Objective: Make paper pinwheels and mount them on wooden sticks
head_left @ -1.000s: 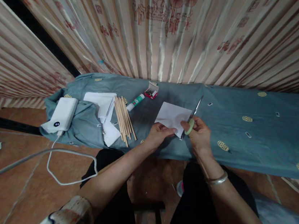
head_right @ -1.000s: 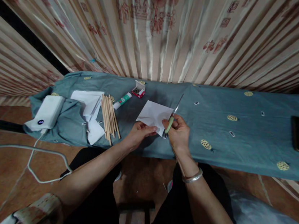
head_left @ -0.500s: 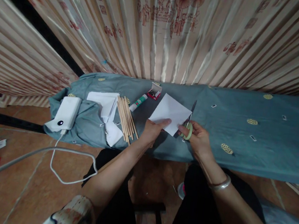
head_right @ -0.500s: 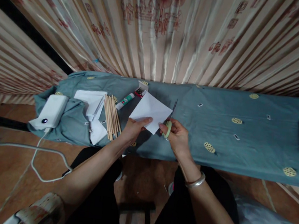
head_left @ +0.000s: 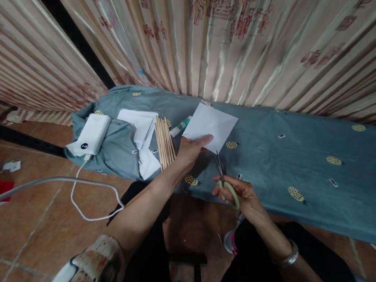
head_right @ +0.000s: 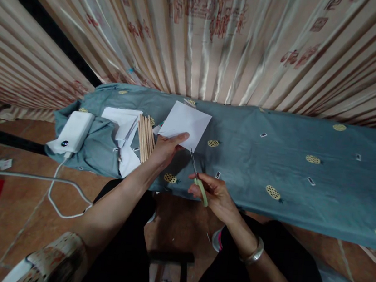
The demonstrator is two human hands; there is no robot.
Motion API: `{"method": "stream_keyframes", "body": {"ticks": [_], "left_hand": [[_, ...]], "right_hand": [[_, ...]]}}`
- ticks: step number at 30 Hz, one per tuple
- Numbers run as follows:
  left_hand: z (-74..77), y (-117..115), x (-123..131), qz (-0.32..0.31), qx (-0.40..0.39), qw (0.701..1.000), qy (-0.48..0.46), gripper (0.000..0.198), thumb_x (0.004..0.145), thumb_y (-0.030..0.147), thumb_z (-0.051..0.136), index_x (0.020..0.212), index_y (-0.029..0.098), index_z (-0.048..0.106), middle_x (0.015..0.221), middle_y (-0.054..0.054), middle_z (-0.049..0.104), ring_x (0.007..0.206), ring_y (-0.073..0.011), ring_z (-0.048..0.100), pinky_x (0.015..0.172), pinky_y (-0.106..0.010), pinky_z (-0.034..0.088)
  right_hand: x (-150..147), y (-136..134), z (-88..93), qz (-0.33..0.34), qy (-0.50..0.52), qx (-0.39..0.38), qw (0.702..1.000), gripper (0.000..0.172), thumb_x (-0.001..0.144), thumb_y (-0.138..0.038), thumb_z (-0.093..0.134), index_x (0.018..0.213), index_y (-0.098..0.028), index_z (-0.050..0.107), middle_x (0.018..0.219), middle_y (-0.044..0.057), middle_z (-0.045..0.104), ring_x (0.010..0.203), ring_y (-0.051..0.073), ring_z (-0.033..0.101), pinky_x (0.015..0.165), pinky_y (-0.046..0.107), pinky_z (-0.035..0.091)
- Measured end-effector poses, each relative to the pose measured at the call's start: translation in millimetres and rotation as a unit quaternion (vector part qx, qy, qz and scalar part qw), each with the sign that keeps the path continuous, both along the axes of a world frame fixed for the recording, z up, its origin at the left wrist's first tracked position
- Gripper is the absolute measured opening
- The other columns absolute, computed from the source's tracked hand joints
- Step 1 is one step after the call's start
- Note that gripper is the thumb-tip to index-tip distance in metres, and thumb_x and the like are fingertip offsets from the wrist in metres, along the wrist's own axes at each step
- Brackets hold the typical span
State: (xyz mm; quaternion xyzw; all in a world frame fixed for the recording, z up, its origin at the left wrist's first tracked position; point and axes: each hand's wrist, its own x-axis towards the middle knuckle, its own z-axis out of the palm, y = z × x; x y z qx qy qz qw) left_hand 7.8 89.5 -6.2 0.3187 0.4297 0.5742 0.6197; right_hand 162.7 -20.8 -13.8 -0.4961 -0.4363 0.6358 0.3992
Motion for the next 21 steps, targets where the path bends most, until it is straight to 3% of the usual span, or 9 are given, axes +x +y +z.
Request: {"method": "stream_keyframes", "body": {"ticks": [13, 21], "left_hand": [[-1.0, -6.9, 6.4, -0.018, -0.015, 1.000, 0.019, 0.049, 0.056, 0.029, 0.084, 0.101, 0.013, 0.071, 0.094, -0.009, 0.076, 0.079, -0.0219, 0.069, 0.064, -0.030, 0.054], [-0.9, -9.6, 8.1, -0.022, -0.013, 1.000, 0.008, 0.047, 0.056, 0.026, 0.083, 0.099, 0.014, 0.071, 0.083, -0.005, 0.074, 0.073, -0.0199, 0.067, 0.062, -0.030, 0.053]], "right_hand": [[3.6, 5.3, 3.6, 0.005, -0.007, 0.008, 1.000, 0.043, 0.067, -0.056, 0.080, 0.092, -0.022, 0.077, 0.068, 0.002, 0.071, 0.056, 0.012, 0.059, 0.052, 0.024, 0.049], [6.2, 6.4, -1.1, 0.016, -0.022, 0.020, 0.999, 0.046, 0.069, -0.058, 0.078, 0.096, -0.020, 0.076, 0.068, 0.003, 0.070, 0.056, 0.012, 0.059, 0.050, 0.024, 0.048]]}}
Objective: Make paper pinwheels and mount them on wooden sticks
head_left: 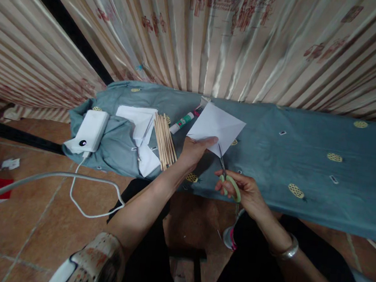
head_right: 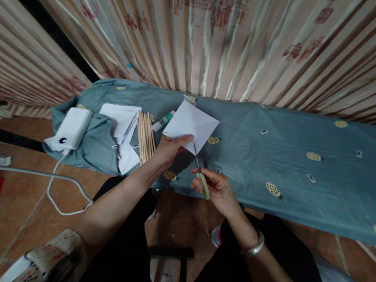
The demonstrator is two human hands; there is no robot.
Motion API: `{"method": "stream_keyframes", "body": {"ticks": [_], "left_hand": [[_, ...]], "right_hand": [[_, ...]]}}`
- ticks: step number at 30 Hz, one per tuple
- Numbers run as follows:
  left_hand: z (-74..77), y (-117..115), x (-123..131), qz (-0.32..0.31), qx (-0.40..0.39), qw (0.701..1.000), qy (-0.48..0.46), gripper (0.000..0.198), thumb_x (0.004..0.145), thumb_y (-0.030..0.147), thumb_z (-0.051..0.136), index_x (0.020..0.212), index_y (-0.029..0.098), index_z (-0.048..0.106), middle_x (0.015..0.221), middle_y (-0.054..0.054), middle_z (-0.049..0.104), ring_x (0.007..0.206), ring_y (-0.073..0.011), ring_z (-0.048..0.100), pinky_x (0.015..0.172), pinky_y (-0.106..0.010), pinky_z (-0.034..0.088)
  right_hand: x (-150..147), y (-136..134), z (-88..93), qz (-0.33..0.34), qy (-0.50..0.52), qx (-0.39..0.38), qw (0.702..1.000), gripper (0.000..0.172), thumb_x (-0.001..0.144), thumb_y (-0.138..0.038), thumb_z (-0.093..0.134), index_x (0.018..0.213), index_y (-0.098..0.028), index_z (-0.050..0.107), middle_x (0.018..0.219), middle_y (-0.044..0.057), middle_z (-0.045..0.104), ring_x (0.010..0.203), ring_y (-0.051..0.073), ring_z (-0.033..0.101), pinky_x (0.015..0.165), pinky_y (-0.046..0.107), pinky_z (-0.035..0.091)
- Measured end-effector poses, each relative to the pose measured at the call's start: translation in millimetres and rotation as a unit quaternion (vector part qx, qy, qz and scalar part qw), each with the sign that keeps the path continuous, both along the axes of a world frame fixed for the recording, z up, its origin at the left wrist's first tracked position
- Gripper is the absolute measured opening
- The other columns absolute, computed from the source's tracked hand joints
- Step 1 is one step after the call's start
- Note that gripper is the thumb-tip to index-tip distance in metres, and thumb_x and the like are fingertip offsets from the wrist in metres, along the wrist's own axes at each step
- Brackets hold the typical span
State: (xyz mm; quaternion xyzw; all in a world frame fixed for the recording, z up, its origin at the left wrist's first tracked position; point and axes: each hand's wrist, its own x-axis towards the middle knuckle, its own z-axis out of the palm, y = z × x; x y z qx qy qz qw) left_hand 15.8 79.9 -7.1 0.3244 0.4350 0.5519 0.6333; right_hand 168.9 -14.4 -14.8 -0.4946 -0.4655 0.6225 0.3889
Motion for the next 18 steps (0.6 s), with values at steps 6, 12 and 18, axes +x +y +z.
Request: {"method": "stream_keyframes", "body": {"ticks": [6, 12, 18], "left_hand": [[-0.3, -0.5, 0.3, 0.003, -0.012, 1.000, 0.004, 0.047, 0.055, 0.027, 0.084, 0.098, 0.014, 0.071, 0.084, -0.005, 0.074, 0.075, -0.0212, 0.068, 0.063, -0.031, 0.054], [-0.6, 0.5, 0.3, 0.000, -0.012, 1.000, 0.004, 0.045, 0.055, 0.027, 0.084, 0.096, 0.014, 0.072, 0.085, -0.006, 0.075, 0.076, -0.0218, 0.069, 0.063, -0.031, 0.055], [1.8, -1.0, -1.1, -0.009, 0.001, 1.000, -0.006, 0.041, 0.057, 0.026, 0.082, 0.094, 0.013, 0.073, 0.084, -0.006, 0.075, 0.073, -0.0194, 0.068, 0.063, -0.029, 0.056]], "right_hand": [[-1.2, -0.3, -0.4, 0.000, 0.004, 0.008, 1.000, 0.044, 0.070, -0.058, 0.077, 0.095, -0.022, 0.076, 0.067, 0.002, 0.070, 0.055, 0.012, 0.059, 0.051, 0.024, 0.049], [-2.3, -0.2, 0.0, -0.008, 0.013, -0.004, 1.000, 0.045, 0.068, -0.057, 0.079, 0.095, -0.021, 0.076, 0.066, 0.001, 0.069, 0.054, 0.011, 0.058, 0.051, 0.024, 0.048], [-4.8, -0.4, 1.7, -0.018, 0.026, -0.020, 0.999, 0.044, 0.065, -0.056, 0.081, 0.092, -0.022, 0.075, 0.063, 0.000, 0.068, 0.053, 0.010, 0.058, 0.052, 0.023, 0.049]]}}
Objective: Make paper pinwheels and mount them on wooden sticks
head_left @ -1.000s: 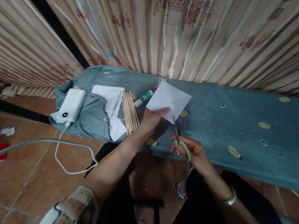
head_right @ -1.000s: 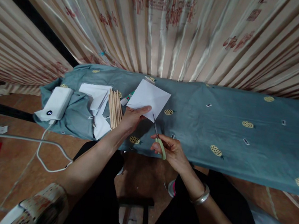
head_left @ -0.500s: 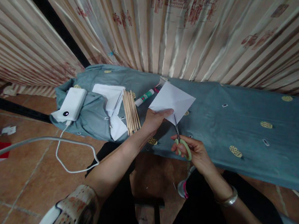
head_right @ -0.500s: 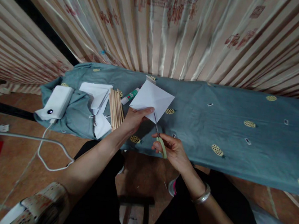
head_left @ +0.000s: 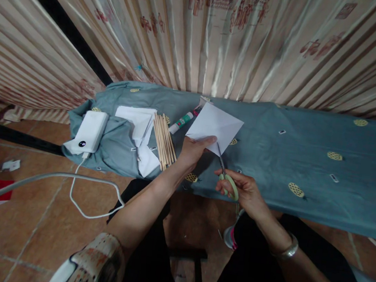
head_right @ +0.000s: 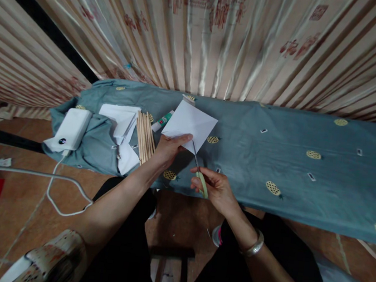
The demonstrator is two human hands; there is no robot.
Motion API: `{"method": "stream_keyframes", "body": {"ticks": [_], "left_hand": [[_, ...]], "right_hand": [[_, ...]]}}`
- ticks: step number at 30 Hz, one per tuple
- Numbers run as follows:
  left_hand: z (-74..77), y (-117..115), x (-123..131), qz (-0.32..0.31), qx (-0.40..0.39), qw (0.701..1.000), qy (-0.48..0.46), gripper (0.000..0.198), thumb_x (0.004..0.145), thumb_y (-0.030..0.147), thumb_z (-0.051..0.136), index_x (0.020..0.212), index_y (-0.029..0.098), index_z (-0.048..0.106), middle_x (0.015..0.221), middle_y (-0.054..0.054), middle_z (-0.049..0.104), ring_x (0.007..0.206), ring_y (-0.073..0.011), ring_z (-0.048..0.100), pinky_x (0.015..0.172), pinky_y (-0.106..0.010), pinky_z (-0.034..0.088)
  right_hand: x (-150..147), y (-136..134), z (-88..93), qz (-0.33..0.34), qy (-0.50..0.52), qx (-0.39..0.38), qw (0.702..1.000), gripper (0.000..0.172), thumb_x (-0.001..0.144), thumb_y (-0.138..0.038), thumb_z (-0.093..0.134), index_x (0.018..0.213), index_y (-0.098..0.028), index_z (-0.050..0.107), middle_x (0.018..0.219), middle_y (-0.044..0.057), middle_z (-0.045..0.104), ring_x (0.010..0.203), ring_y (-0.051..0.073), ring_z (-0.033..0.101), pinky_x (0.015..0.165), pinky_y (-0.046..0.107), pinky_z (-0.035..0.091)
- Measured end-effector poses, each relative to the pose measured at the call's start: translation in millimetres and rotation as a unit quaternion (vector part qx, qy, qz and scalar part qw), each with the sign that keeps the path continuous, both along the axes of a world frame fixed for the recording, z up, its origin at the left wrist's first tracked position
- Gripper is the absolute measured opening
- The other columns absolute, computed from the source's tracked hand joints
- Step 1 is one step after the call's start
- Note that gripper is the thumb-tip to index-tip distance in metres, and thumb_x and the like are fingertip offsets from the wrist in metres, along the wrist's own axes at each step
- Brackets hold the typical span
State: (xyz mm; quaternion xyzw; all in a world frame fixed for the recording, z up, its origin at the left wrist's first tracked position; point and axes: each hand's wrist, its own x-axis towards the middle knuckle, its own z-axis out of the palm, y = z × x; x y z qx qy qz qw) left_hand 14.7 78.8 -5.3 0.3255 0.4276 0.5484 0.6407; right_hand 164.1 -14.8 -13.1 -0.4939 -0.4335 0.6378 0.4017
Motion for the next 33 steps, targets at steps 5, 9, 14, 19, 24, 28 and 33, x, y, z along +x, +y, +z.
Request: {"method": "stream_keyframes", "body": {"ticks": [5, 9, 14, 19, 24, 28, 33], "left_hand": [[0.4, 0.6, 0.6, 0.008, -0.001, 1.000, -0.005, 0.038, 0.054, 0.025, 0.083, 0.089, 0.013, 0.072, 0.078, -0.004, 0.073, 0.066, -0.0167, 0.065, 0.060, -0.027, 0.054], [0.9, 1.5, 0.9, 0.010, -0.004, 1.000, -0.011, 0.037, 0.053, 0.026, 0.082, 0.086, 0.014, 0.070, 0.077, -0.003, 0.072, 0.068, -0.0170, 0.064, 0.060, -0.028, 0.053], [1.6, 2.0, -1.7, 0.012, -0.014, 1.000, -0.004, 0.030, 0.051, 0.023, 0.078, 0.078, 0.016, 0.068, 0.073, -0.001, 0.069, 0.065, -0.0165, 0.063, 0.057, -0.026, 0.051], [0.8, -1.2, -1.8, -0.006, -0.029, 0.999, 0.014, 0.020, 0.052, 0.022, 0.077, 0.066, 0.015, 0.065, 0.067, 0.000, 0.067, 0.060, -0.0143, 0.061, 0.056, -0.025, 0.049], [1.1, -4.5, 0.4, -0.009, -0.046, 0.998, 0.032, 0.016, 0.055, 0.020, 0.076, 0.067, 0.015, 0.066, 0.067, -0.001, 0.068, 0.061, -0.0149, 0.061, 0.056, -0.025, 0.048], [1.7, -4.9, -0.2, -0.010, -0.035, 0.999, 0.024, 0.015, 0.056, 0.021, 0.077, 0.064, 0.016, 0.066, 0.067, -0.002, 0.068, 0.061, -0.0149, 0.062, 0.056, -0.025, 0.048], [1.1, -5.1, -0.5, -0.018, -0.036, 0.999, 0.027, 0.014, 0.057, 0.022, 0.077, 0.065, 0.017, 0.066, 0.071, -0.003, 0.070, 0.065, -0.0165, 0.064, 0.060, -0.027, 0.049]], "right_hand": [[-1.0, 0.0, 0.4, -0.011, 0.013, -0.010, 1.000, 0.044, 0.063, -0.055, 0.083, 0.090, -0.022, 0.075, 0.062, -0.001, 0.067, 0.052, 0.009, 0.058, 0.053, 0.023, 0.050], [-0.3, 0.9, 0.5, -0.010, 0.002, -0.008, 1.000, 0.043, 0.063, -0.055, 0.082, 0.090, -0.022, 0.075, 0.062, -0.001, 0.066, 0.052, 0.010, 0.058, 0.052, 0.024, 0.050], [-0.9, 1.5, 3.7, -0.020, 0.001, -0.015, 1.000, 0.046, 0.061, -0.057, 0.083, 0.088, -0.021, 0.076, 0.060, -0.001, 0.067, 0.051, 0.010, 0.058, 0.051, 0.024, 0.050], [-1.9, 1.3, 6.1, -0.030, 0.019, -0.033, 0.999, 0.047, 0.057, -0.057, 0.085, 0.086, -0.021, 0.076, 0.059, -0.001, 0.068, 0.050, 0.009, 0.057, 0.051, 0.022, 0.049], [-2.0, 1.3, 4.8, -0.042, 0.011, -0.021, 0.999, 0.048, 0.058, -0.057, 0.084, 0.088, -0.021, 0.076, 0.060, -0.002, 0.068, 0.050, 0.009, 0.057, 0.051, 0.023, 0.050], [-1.6, 1.4, 4.5, -0.036, 0.003, -0.017, 0.999, 0.047, 0.059, -0.057, 0.083, 0.088, -0.021, 0.076, 0.060, -0.001, 0.067, 0.050, 0.010, 0.058, 0.051, 0.025, 0.051], [0.4, 1.5, 2.9, -0.025, -0.010, -0.005, 1.000, 0.045, 0.063, -0.057, 0.082, 0.090, -0.022, 0.076, 0.061, -0.001, 0.067, 0.051, 0.011, 0.058, 0.052, 0.026, 0.051]]}}
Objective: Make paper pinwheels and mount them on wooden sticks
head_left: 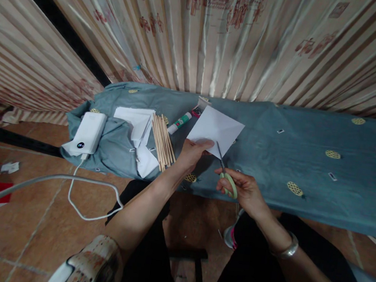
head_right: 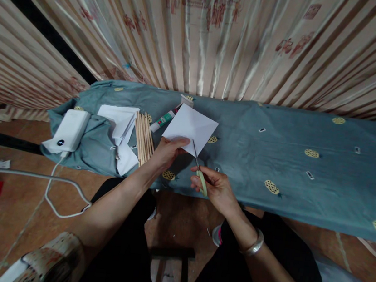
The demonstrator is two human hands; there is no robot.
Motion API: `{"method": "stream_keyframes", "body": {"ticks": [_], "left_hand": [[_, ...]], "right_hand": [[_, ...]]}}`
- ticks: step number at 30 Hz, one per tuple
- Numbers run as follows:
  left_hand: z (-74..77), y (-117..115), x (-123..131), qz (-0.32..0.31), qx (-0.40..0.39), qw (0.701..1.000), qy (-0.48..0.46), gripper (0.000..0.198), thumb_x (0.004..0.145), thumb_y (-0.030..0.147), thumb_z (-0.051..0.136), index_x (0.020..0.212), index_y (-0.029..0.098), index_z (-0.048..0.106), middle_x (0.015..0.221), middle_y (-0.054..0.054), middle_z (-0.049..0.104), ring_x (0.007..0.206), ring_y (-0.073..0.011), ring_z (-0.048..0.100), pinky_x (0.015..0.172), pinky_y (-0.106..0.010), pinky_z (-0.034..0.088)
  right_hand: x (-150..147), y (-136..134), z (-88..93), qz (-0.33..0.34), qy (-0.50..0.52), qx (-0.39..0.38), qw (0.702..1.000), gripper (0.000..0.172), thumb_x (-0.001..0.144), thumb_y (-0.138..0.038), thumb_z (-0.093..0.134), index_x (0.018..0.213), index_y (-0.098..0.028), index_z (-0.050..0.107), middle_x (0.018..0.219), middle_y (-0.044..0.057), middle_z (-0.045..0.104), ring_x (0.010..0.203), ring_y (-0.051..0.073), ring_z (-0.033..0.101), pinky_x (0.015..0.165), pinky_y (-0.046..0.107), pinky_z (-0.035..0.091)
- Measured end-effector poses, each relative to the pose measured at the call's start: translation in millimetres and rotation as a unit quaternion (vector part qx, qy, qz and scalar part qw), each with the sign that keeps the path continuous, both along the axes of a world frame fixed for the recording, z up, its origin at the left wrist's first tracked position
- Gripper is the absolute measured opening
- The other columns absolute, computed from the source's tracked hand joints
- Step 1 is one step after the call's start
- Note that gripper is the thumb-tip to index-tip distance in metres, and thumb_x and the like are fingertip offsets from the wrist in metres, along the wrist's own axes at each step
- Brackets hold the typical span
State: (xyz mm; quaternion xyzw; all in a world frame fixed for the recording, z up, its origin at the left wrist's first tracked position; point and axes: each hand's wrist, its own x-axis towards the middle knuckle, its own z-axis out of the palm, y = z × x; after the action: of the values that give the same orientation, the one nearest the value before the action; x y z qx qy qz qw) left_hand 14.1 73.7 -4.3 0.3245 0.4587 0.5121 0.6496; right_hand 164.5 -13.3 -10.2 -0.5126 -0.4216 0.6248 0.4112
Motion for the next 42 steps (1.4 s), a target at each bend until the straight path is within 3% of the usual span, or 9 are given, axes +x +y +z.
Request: {"method": "stream_keyframes", "body": {"ticks": [5, 23, 42], "left_hand": [[-4.1, 0.1, 2.1, 0.000, -0.008, 1.000, 0.009, 0.018, 0.053, 0.023, 0.078, 0.064, 0.015, 0.066, 0.063, -0.001, 0.066, 0.057, -0.0147, 0.059, 0.057, -0.027, 0.047], [-5.8, -1.7, 4.4, -0.006, -0.001, 1.000, -0.015, 0.018, 0.052, 0.022, 0.079, 0.063, 0.015, 0.067, 0.069, -0.002, 0.069, 0.064, -0.0161, 0.063, 0.065, -0.029, 0.052], [-4.8, -2.9, 4.7, -0.003, -0.007, 1.000, -0.003, 0.022, 0.052, 0.023, 0.080, 0.069, 0.016, 0.067, 0.070, -0.003, 0.070, 0.064, -0.0176, 0.063, 0.061, -0.030, 0.051]], "right_hand": [[1.6, 0.7, -0.6, 0.006, -0.001, 0.010, 1.000, 0.045, 0.065, -0.056, 0.081, 0.092, -0.021, 0.076, 0.063, -0.001, 0.067, 0.052, 0.010, 0.058, 0.053, 0.025, 0.051], [1.5, 1.8, -1.4, 0.002, -0.009, 0.021, 1.000, 0.046, 0.065, -0.059, 0.079, 0.091, -0.021, 0.077, 0.062, 0.000, 0.067, 0.050, 0.010, 0.057, 0.050, 0.025, 0.050], [0.6, 1.9, 0.4, 0.000, -0.025, 0.034, 0.999, 0.048, 0.066, -0.062, 0.078, 0.090, -0.021, 0.077, 0.060, 0.000, 0.066, 0.049, 0.010, 0.057, 0.049, 0.025, 0.050]]}}
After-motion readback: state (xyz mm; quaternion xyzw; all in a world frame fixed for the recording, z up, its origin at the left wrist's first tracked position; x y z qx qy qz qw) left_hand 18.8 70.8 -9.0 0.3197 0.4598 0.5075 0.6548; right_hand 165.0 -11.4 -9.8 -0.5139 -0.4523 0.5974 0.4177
